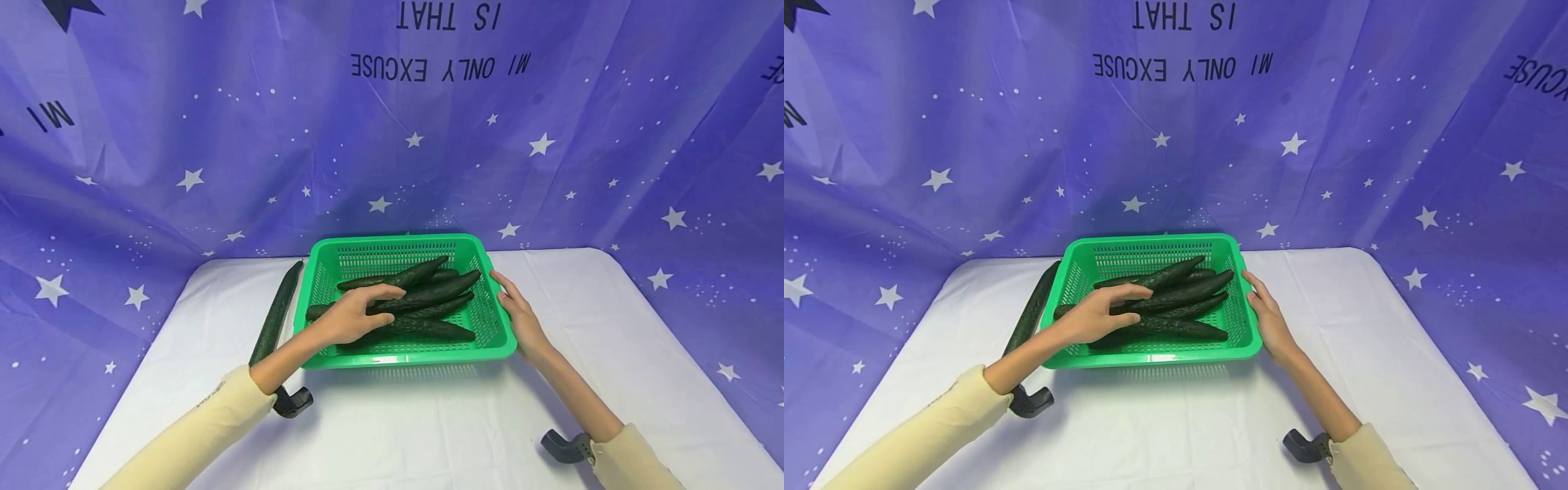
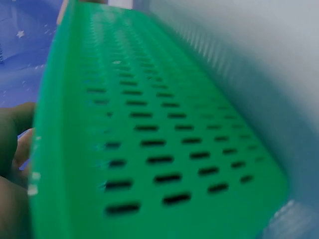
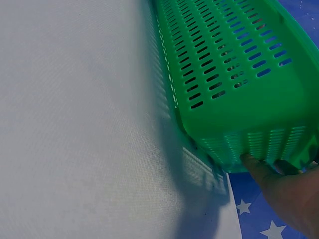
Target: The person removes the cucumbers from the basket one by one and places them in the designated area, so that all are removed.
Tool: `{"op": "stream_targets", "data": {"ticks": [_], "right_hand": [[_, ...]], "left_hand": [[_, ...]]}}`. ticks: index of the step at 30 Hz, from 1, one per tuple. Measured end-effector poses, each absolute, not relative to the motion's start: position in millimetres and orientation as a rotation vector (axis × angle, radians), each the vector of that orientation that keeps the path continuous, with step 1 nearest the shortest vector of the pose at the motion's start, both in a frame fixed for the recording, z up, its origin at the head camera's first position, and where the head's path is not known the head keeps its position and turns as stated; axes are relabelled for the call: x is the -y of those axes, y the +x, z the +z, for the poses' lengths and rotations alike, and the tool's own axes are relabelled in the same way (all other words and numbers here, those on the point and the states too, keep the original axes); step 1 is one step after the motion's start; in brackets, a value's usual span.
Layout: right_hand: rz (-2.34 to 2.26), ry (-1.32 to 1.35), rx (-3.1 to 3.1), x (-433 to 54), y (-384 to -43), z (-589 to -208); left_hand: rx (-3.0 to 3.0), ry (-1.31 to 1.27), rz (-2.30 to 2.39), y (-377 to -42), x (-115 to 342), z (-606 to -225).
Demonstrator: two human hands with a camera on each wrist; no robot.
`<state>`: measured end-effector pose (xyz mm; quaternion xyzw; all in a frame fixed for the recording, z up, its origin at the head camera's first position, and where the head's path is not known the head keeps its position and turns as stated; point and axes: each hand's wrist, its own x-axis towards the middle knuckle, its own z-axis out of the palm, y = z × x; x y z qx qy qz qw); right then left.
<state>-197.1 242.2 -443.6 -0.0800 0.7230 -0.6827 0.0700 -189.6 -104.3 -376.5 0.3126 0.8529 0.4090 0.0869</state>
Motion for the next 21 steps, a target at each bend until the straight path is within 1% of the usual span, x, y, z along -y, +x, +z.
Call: {"op": "stream_targets", "data": {"ticks": [9, 21], "right_hand": [[-2.061, -0.254, -2.168, -242.2, -197.2, -443.7], [-2.059, -0.267, -2.178, -242.9, -197.2, -443.0]], "left_hand": [[-2.493, 0.962, 1.083, -193.0, 82.3, -393.8], [-2.532, 1.08, 0.843, -204.4, 69.3, -402.6]]}}
